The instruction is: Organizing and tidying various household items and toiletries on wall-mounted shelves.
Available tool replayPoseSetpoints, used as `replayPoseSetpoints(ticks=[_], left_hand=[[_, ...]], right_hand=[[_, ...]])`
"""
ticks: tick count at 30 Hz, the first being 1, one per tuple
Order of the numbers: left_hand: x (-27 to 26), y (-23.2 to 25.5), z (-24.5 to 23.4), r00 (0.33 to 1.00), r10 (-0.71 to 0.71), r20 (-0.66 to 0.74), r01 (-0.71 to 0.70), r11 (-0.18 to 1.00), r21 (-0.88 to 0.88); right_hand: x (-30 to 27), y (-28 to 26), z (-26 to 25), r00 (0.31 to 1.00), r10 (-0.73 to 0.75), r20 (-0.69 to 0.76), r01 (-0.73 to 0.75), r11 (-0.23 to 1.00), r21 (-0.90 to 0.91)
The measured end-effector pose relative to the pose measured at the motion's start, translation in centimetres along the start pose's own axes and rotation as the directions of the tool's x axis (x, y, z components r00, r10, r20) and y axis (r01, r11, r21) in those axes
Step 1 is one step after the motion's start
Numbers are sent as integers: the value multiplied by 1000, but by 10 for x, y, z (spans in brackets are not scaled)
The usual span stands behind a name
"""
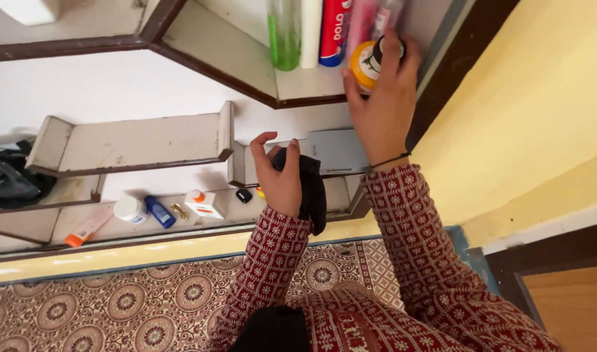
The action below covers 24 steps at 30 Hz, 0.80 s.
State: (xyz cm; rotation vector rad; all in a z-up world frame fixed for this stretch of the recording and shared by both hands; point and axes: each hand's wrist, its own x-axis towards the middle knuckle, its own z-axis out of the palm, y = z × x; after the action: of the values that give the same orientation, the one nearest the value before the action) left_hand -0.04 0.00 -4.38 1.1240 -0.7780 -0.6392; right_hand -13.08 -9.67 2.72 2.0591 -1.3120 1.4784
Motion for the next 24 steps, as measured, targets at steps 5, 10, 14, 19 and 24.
replayPoseSetpoints(ticks=[5,10,14,19,24], left_hand=[[-4,1,9,1000,-2,23,3,1000,-6],[-4,0,10,1000,-4,19,4,1000,-2],[-5,0,10,1000,-11,16,11,1000,-1],[-4,0,9,1000,-6,12,6,1000,4],[-4,-1,8,1000,4,16,-4,1000,-14]], right_hand=[[-1,12,19,998,-14,64,24,986,-166],[0,20,28,998,-6,69,16,988,-154],[-5,18,29,999,23,45,-16,988,-153],[-9,-3,16,980,-108,-168,80,983,-164],[-16,-11,9,983,-76,-167,84,996,40]])
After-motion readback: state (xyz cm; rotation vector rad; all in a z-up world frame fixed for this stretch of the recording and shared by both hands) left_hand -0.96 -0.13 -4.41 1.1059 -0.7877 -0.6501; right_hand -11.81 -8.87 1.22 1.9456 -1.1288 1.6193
